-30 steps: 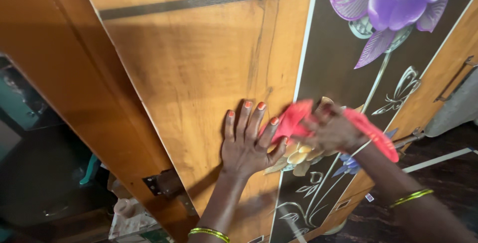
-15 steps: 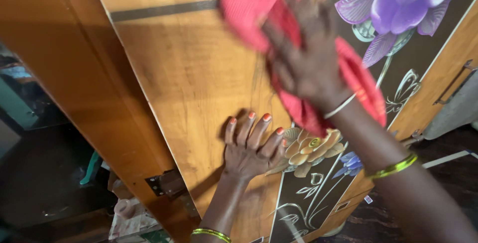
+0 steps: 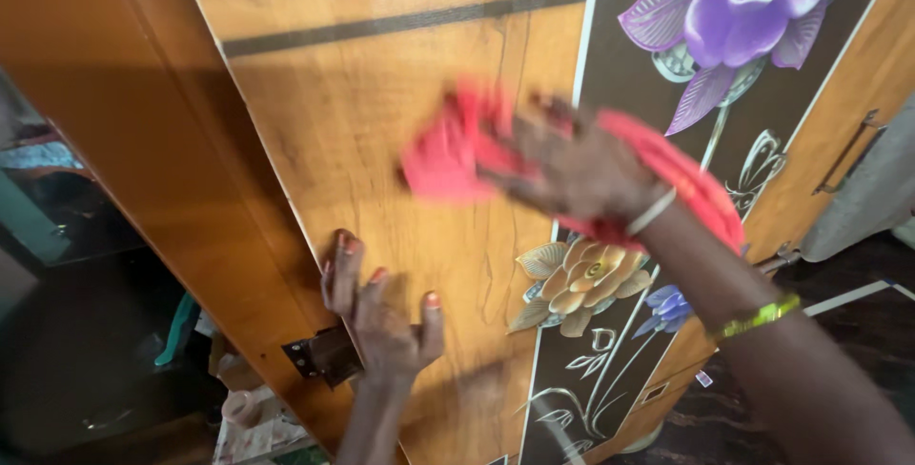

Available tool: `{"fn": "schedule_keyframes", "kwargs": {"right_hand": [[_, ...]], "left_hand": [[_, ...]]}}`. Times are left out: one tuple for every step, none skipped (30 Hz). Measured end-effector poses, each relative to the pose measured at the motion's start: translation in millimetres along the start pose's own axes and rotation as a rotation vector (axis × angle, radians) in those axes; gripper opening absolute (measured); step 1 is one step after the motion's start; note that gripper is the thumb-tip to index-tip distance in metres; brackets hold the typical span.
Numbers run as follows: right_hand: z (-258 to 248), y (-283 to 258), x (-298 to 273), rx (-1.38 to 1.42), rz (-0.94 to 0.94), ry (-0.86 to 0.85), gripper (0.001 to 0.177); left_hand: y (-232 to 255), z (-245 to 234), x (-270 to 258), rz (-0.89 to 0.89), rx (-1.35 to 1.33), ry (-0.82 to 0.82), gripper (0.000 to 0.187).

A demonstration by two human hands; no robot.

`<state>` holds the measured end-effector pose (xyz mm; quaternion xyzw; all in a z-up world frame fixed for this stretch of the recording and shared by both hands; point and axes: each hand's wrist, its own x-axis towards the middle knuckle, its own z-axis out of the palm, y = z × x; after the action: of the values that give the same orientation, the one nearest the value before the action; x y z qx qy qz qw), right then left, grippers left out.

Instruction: The person wipes the surface of a wooden wardrobe door with a pink cloth. They clean around decorative floral patterns and the door handle, moving the cloth in circular and sweeping motions across the wood and painted areas.

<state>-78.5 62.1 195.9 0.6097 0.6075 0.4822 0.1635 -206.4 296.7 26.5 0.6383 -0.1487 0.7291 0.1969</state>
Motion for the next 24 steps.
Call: {"fn": "schedule_keyframes", "kwargs": {"right_hand": [[-13.2,12.9,16.7,-0.113,0.074,0.188,0.059],[-26.2,22.9,33.6,-0.112,0.194,0.213,0.06],[-34.8,27.8,53.6,-0.108,0.314,0.243,0.062],[-38.8,24.1,73.0,-0.082,0.317,0.286,0.061],[-41.0,20.6,89.7,-0.056,0.32,0.325,0.06],[-41.5,14.9,101.2,-0.044,0.304,0.341,0.059],[-39.3,9.3,109.3,-0.031,0.287,0.352,0.058],[-34.8,-4.1,111.2,-0.031,0.252,0.341,0.057],[-28.8,-18.0,110.6,-0.032,0.217,0.33,0.055],[-20.6,-33.3,108.7,-0.042,0.145,0.284,0.059],[-12.1,-50.4,102.6,-0.052,0.075,0.239,0.063],[-3.5,-68.2,92.3,-0.006,0.065,0.215,0.053],[7.1,-85.8,81.9,0.042,0.053,0.191,0.044],[19.1,-101.1,70.4,0.073,0.039,0.164,0.045],[31.6,-114.7,56.8,0.095,0.017,0.141,0.045],[44.9,-128.2,42.1,0.122,0.0,0.113,0.046],[58.6,-141.4,26.0,0.143,-0.013,0.083,0.046],[72.2,-154.6,8.1,0.162,-0.028,0.049,0.047],[86.2,-167.3,-10.2,0.184,-0.043,0.016,0.047],[99.8,-180.5,-29.2,0.2,-0.059,-0.026,0.048],[112.6,-193.9,-48.2,0.215,-0.082,-0.064,0.048],[125.4,-204.9,-67.3,0.233,-0.105,-0.103,0.049],[137.2,-214.8,-87.4,0.25,-0.127,-0.144,0.049],[147.9,-221.6,-108.0,0.258,-0.153,-0.175,0.05]], "left_hand": [[0.7,-5.9,4.6,-0.004,-0.015,-0.017,0.061],[2.2,-7.5,10.0,-0.003,-0.09,0.028,0.061],[2.2,-8.1,17.0,0.0,-0.161,0.071,0.061],[1.8,-7.9,24.6,0.003,-0.234,0.114,0.061],[-0.2,-10.2,33.1,0.001,-0.193,0.148,0.06],[-4.2,-14.9,43.3,0.0,-0.152,0.181,0.06],[-2.6,-16.5,51.6,-0.021,-0.122,0.204,0.059],[0.1,-18.2,61.1,-0.043,-0.092,0.225,0.057],[3.7,-22.7,72.0,-0.079,-0.073,0.237,0.055],[8.1,-22.3,84.6,-0.103,-0.063,0.232,0.053],[12.7,-22.2,98.0,-0.126,-0.052,0.226,0.051],[18.4,-17.6,111.3,-0.137,-0.05,0.203,0.048],[28.8,-5.9,121.3,-0.161,-0.067,0.217,0.045],[38.7,5.8,130.6,-0.185,-0.084,0.231,0.043],[62.0,34.2,134.9,-0.218,-0.122,0.281,0.04],[71.7,36.9,137.5,-0.221,-0.099,0.183,0.04],[80.1,41.7,137.5,-0.218,-0.079,0.084,0.04],[80.4,37.4,133.8,-0.188,0.005,-0.165,0.044],[87.7,52.1,128.0,-0.195,0.001,-0.236,0.053],[98.4,73.0,119.4,-0.2,-0.004,-0.308,0.063],[106.5,90.0,108.2,-0.168,-0.003,-0.38,0.068],[111.0,104.7,95.7,-0.135,-0.001,-0.453,0.073],[109.3,117.7,83.5,-0.08,0.064,-0.488,0.071],[106.3,129.9,71.7,-0.026,0.13,-0.522,0.069]]}}
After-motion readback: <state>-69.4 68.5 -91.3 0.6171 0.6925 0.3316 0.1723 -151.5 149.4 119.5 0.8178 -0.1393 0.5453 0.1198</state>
